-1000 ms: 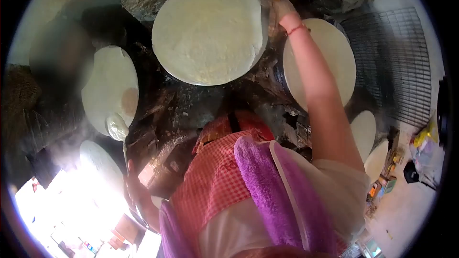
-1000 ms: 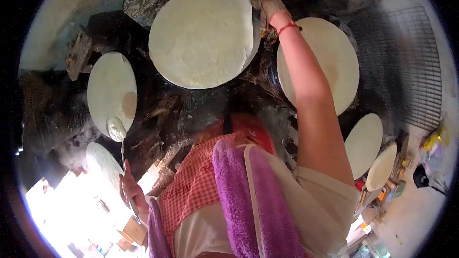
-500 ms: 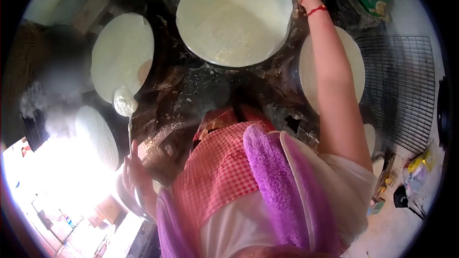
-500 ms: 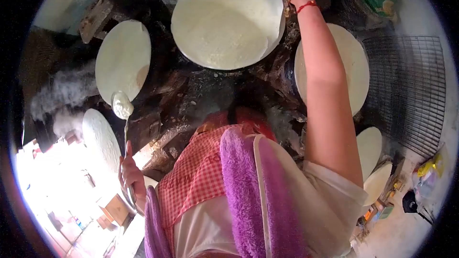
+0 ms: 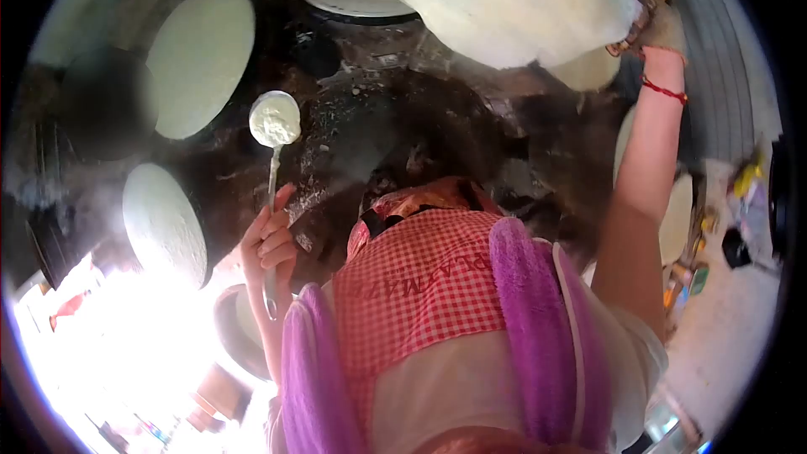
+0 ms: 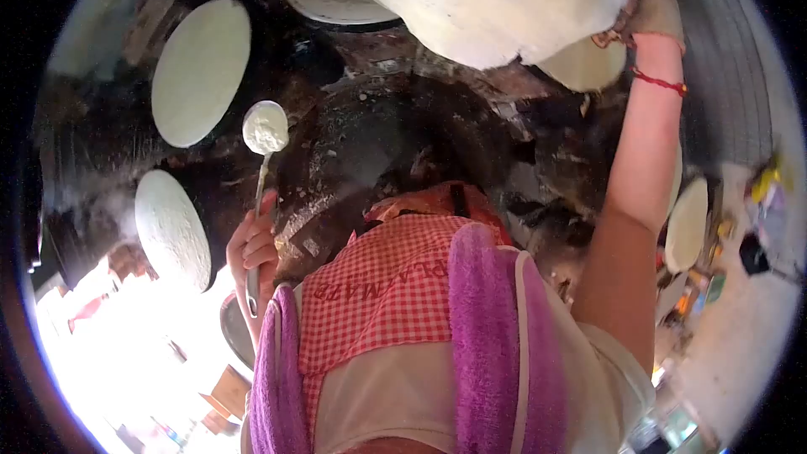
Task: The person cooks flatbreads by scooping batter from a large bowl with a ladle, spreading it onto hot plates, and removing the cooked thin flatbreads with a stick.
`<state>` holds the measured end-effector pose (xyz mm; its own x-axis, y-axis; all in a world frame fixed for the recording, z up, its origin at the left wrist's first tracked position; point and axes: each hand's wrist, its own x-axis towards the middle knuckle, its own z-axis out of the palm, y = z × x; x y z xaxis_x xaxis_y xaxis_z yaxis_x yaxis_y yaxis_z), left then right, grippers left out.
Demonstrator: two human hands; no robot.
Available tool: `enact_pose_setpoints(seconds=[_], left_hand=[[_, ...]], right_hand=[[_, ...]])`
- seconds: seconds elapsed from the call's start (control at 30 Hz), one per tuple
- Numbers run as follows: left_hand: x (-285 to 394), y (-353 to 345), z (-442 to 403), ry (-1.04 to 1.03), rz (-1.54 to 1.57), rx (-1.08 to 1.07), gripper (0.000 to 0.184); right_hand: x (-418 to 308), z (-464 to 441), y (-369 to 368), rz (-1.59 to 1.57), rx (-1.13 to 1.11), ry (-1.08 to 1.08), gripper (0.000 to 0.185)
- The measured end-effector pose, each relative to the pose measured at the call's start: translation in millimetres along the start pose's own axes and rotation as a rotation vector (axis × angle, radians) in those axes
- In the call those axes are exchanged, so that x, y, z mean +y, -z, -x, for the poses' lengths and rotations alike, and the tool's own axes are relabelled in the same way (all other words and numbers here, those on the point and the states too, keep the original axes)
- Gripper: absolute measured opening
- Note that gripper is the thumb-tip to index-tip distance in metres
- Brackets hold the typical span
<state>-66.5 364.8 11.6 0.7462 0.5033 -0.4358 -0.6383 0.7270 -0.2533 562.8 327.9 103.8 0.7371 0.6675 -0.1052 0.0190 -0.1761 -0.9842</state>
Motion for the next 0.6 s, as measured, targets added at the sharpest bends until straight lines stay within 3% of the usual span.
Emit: enact_pose_setpoints(seconds=[0.07,0.17,0.27,0.33,0.43,0.47,0.5,0.57,0.6], left_hand=[[-13,8,-7,0.099,-0.022,0.043,0.043],[-42,22,-9,0.244,-0.034,0.024,0.043],[-84,41,-22,0.344,-0.035,0.0,0.045],[-118,40,-36,0.383,-0.034,-0.002,0.047],[-179,49,-66,0.431,-0.077,0.121,0.045],[-202,48,-73,0.426,-0.031,0.115,0.047],[-226,48,-82,0.421,0.015,0.11,0.049],[-266,44,-99,0.443,0.028,0.131,0.05],[-282,43,-104,0.456,0.022,0.144,0.05]], right_hand=[[6,43,64,0.073,0.106,0.036,0.045],[20,110,203,0.041,0.437,-0.1,0.052],[24,187,311,0.15,0.543,-0.183,0.054],[33,211,443,0.042,0.547,-0.285,0.053],[34,238,565,0.07,0.66,-0.185,0.051],[26,251,592,0.409,0.644,-0.065,0.05],[9,260,635,0.586,0.68,-0.129,0.06],[-45,274,577,1.015,0.911,-0.432,0.054],[-45,270,601,0.969,0.818,-0.129,0.051]])
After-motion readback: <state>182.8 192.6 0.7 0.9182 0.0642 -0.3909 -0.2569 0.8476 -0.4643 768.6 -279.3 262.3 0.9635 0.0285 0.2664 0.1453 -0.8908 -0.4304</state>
